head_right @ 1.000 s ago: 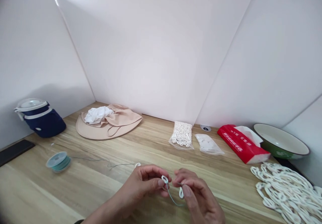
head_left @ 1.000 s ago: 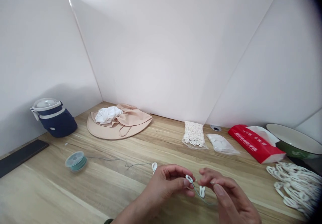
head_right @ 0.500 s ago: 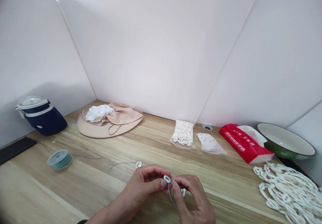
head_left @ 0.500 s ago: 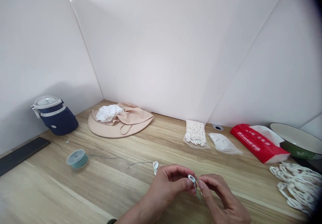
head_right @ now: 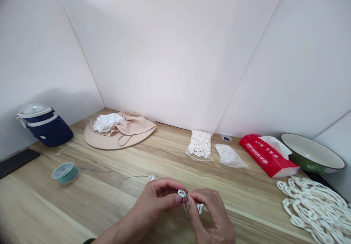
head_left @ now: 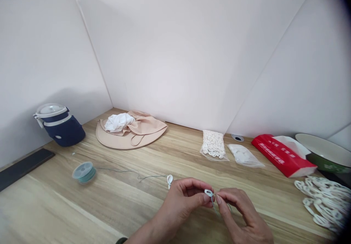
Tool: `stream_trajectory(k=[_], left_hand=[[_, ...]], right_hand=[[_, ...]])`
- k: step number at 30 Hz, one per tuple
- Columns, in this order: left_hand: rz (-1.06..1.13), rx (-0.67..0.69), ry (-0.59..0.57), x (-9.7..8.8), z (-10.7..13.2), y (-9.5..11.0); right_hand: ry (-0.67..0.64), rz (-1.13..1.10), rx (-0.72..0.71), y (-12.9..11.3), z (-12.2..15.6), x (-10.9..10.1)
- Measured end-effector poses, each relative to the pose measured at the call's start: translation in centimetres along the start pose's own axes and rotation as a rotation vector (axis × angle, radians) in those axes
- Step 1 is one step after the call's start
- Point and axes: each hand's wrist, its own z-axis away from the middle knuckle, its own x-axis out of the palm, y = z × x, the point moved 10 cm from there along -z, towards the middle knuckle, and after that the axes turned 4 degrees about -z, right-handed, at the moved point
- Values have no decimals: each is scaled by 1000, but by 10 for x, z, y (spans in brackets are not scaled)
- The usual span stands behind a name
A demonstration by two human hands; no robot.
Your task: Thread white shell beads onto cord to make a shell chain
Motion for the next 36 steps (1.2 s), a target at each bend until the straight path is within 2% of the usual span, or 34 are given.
stream_trajectory(k=[8,16,20,28,32,36], left_hand=[[-24,-33,18,1,0,-1],[-121,-45,61,-6,0,-2],[-142,-33,78,-6,1,-2],[-140,43,51,0,1,-1],[-229,81,67,-2,2,-3],[-420,168,62,-1,6,2]], right_hand=[[-53,16,-80,-6,1,6],[-106,136,-298,-14,7,9],[-106,191,-330,-14,8,11],[-85,129,-231,-12,6,10],[-78,56,-177,-9,6,11],[-73,-101,71,13,8,19]])
